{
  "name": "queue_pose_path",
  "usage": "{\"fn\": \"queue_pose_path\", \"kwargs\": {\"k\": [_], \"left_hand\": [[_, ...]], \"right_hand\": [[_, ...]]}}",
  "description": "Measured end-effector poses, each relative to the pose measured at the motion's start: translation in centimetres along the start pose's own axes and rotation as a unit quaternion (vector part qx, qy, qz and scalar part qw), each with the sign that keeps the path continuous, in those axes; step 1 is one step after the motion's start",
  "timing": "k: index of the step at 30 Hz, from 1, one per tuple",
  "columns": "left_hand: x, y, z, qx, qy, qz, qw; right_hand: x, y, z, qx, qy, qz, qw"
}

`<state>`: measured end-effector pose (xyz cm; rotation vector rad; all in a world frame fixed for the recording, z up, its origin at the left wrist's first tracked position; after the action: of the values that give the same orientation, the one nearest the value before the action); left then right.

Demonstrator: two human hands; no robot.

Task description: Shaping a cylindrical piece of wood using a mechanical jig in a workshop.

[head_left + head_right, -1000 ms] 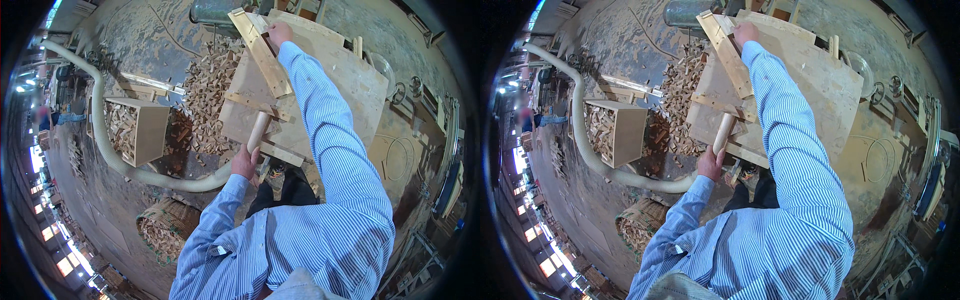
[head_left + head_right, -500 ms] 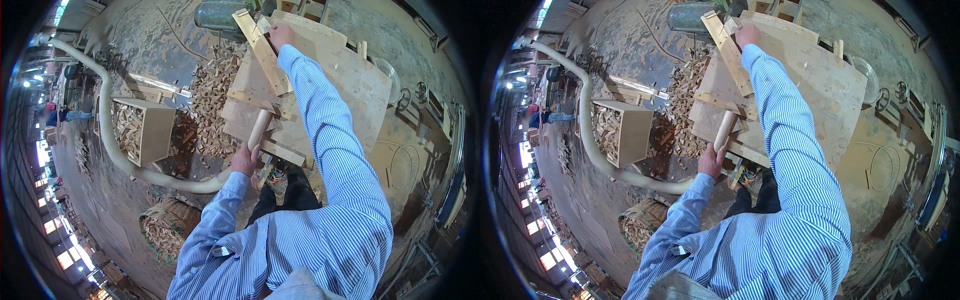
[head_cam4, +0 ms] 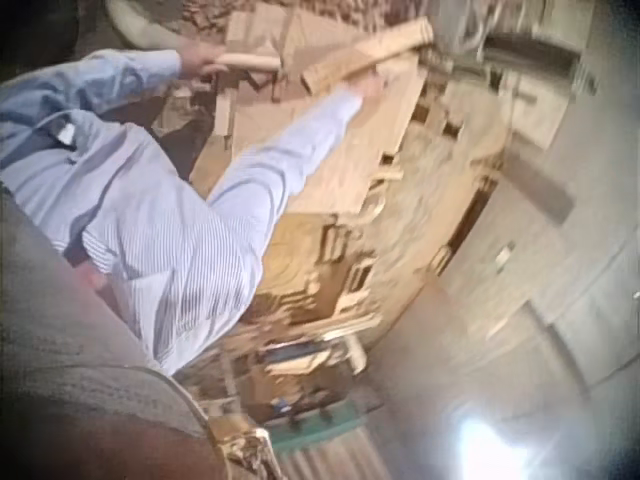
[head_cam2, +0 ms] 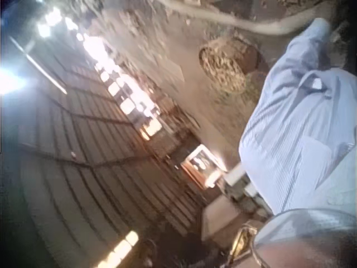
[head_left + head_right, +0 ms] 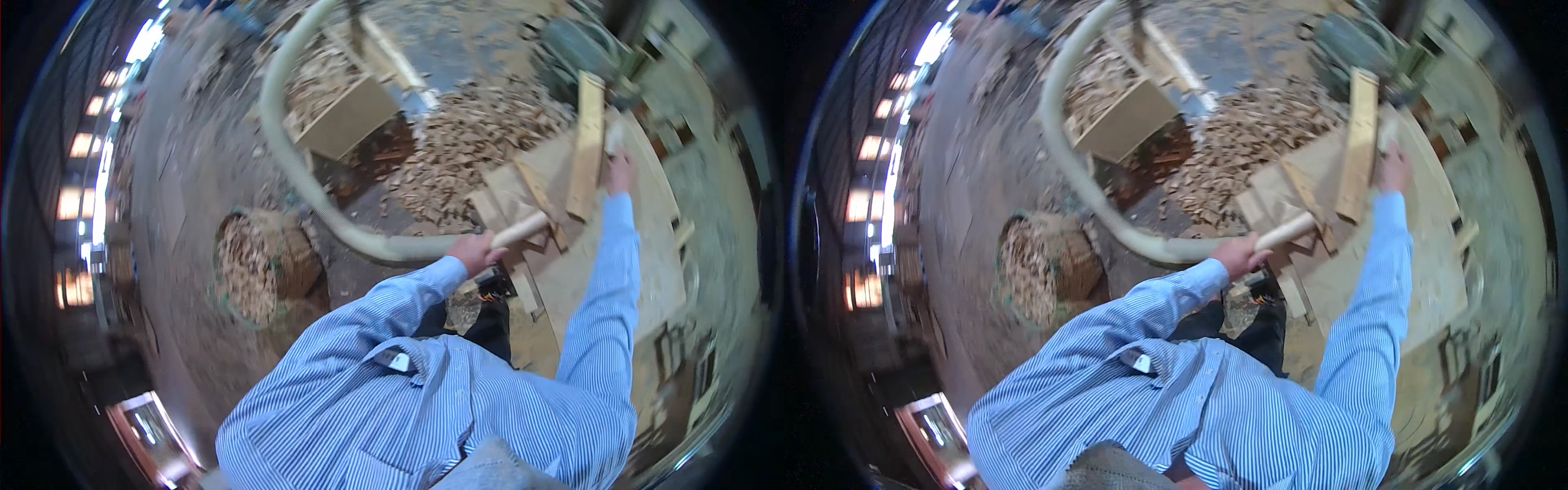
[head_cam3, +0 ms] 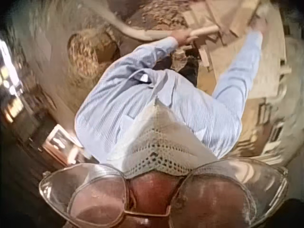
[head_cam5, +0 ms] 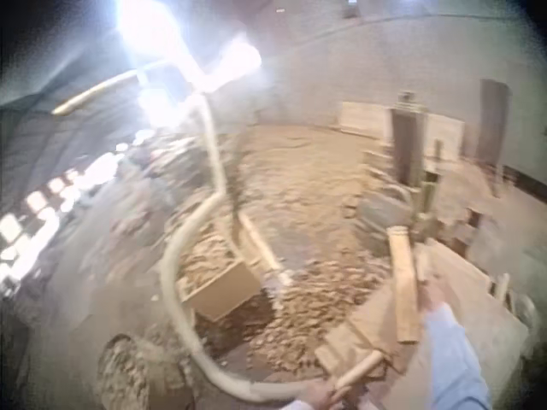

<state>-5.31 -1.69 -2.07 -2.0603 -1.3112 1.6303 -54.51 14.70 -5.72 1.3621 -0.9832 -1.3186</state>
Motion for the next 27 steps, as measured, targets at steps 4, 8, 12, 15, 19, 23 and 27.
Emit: {"fn": "queue_pose_path", "kwargs": {"k": [4,8,12,15,19,23,27], "left_hand": [[-3.0,5.0,-5.3,-0.09,0.021,-0.006,0.996],[-3.7,5.8,-7.1,-0.052,-0.011,0.003,0.999],[-3.0,5.8,-8.1,-0.014,-0.001,-0.014,1.0],[-3.4,6.3,-9.6,0.0,-0.009,-0.025,1.0],[-3.6,9.2,-11.2,-0.006,-0.028,-0.02,0.999],[-3.5,10.3,-13.0,-0.029,0.012,-0.007,0.999],[-3.2,11.0,-13.9,-0.032,0.023,-0.028,0.999]], "right_hand": [[6.0,5.1,-14.1,0.098,-0.062,0.237,0.965],[3.9,16.1,-20.9,-0.057,-0.213,0.253,0.942],[17.6,23.6,-21.7,-0.351,0.015,0.094,0.932],[33.7,27.5,-31.5,-0.176,0.353,0.058,0.917],[35.0,29.2,-43.3,-0.228,0.397,-0.052,0.888],[26.3,22.0,-49.6,-0.151,0.386,-0.047,0.909],[12.7,18.5,-53.7,-0.101,0.259,-0.036,0.96]]}}
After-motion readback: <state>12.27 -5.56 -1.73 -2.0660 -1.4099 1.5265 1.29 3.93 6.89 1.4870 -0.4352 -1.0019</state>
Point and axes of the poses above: each hand's wrist, its own z-axis towards the middle knuckle, its own x-axis out of the palm, y = z × x, the point moved 8 cm from there along z, towards the middle knuckle, and after that the axes turned 4 degrees about -x, right-handed, at the moved point
